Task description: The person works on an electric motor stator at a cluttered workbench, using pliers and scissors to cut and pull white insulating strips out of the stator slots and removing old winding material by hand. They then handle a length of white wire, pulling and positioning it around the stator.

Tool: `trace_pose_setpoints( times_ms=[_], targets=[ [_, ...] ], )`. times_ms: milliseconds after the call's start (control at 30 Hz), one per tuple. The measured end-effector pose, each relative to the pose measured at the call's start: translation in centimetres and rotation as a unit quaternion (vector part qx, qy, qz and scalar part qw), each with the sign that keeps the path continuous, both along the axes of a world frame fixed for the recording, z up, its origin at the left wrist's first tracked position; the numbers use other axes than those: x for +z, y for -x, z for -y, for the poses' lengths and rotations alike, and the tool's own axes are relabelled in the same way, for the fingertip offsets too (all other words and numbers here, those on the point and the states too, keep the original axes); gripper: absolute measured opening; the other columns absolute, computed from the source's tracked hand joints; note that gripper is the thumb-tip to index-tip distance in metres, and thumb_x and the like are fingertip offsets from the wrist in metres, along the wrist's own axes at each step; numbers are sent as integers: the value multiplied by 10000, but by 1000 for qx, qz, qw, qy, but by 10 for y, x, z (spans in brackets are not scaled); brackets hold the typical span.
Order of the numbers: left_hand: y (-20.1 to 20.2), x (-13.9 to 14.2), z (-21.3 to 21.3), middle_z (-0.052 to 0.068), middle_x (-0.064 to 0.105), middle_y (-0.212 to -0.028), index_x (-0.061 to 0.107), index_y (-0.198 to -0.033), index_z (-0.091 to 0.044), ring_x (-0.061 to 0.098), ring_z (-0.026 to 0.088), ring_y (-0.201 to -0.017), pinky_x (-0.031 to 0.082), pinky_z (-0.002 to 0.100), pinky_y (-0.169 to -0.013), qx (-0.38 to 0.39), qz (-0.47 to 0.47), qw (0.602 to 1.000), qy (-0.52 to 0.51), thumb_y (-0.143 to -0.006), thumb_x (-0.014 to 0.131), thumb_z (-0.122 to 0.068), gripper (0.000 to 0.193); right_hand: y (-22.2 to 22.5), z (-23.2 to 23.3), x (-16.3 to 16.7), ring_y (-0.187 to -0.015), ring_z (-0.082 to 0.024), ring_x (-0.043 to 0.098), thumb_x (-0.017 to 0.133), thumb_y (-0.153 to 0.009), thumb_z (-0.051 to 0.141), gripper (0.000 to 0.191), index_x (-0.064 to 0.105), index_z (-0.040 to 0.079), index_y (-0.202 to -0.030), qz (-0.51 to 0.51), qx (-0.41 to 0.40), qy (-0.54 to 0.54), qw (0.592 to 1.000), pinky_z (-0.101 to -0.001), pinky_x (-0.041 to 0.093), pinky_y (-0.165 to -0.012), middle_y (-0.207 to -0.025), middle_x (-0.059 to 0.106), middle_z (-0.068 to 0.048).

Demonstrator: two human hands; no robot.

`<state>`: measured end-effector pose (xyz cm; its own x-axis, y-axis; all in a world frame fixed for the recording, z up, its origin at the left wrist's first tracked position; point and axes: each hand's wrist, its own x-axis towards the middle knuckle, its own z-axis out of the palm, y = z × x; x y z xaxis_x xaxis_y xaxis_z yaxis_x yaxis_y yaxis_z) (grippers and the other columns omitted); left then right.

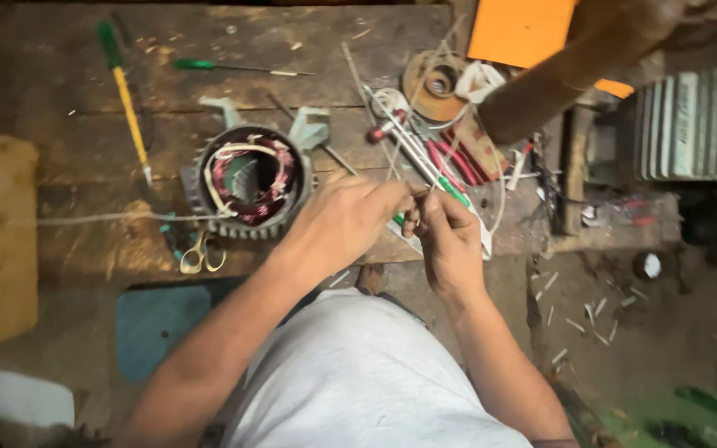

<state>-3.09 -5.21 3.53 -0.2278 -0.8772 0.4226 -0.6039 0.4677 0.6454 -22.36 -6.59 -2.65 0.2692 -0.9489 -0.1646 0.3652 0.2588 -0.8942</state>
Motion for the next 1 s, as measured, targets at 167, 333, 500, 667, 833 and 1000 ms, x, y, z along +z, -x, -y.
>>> trace_pose_setpoints(
  times_ms=[167, 333, 500, 667, 833, 1000],
  targets=[
    [-5, -5, -10, 109, 683, -802, 692, -1012, -82, 677, 329, -806, 500, 456, -755, -44, 9, 999, -6, -865, 696, -75, 148, 6, -15, 24, -739, -120, 577, 645, -1010, 126, 207, 736, -55, -1050, -184, -31, 83, 979, -266, 477, -681, -880, 636, -49],
    [-20, -11, -18, 98, 650, -779, 731, -1056, -105, 652, 319, -786, 497, 428, -752, -89, 17, 996, -3, -767, 678, -7, 310, 16, -40, 30, -812, -123, 580, 657, -1020, 117, 184, 729, -52, -1005, -152, -136, 146, 968, -279, 468, -743, -950, 621, -45],
    [-28, -16, -21, 89, 646, -781, 727, -1056, -97, 629, 300, -773, 486, 423, -756, -119, 17, 993, -4, -756, 709, -28, 308, 104, -65, 26, -761, -127, 580, 714, -984, 93, 93, 679, 43, -914, 24, -299, 105, 948, -265, 470, -730, -862, 627, -16],
    [-30, -14, -24, 75, 657, -766, 733, -1052, -125, 652, 280, -780, 480, 440, -749, -104, 62, 992, -32, -745, 695, -19, 327, 227, -87, 66, -900, -110, 633, 709, -1077, 81, 68, 655, 74, -1117, 57, -334, 281, 898, -242, 526, -793, -1037, 664, -11],
    [3, 7, -20, 74, 662, -754, 724, -1064, -127, 655, 280, -752, 502, 439, -732, -110, 33, 993, -33, -901, 744, -170, 170, 242, -100, 77, -985, -145, 644, 672, -1146, 78, 84, 647, 39, -1216, 93, -325, 245, 909, -248, 546, -820, -1166, 647, -85],
    [75, 38, -12, 71, 678, -906, 673, -1145, -82, 671, 277, -854, 527, 410, -801, -227, -114, 967, 20, -973, 692, -143, 183, 173, -104, 70, -1005, -246, 673, 690, -1070, 6, 108, 661, -6, -1173, -15, -311, 147, 939, -350, 569, -867, -1180, 677, -113]
  ],
)
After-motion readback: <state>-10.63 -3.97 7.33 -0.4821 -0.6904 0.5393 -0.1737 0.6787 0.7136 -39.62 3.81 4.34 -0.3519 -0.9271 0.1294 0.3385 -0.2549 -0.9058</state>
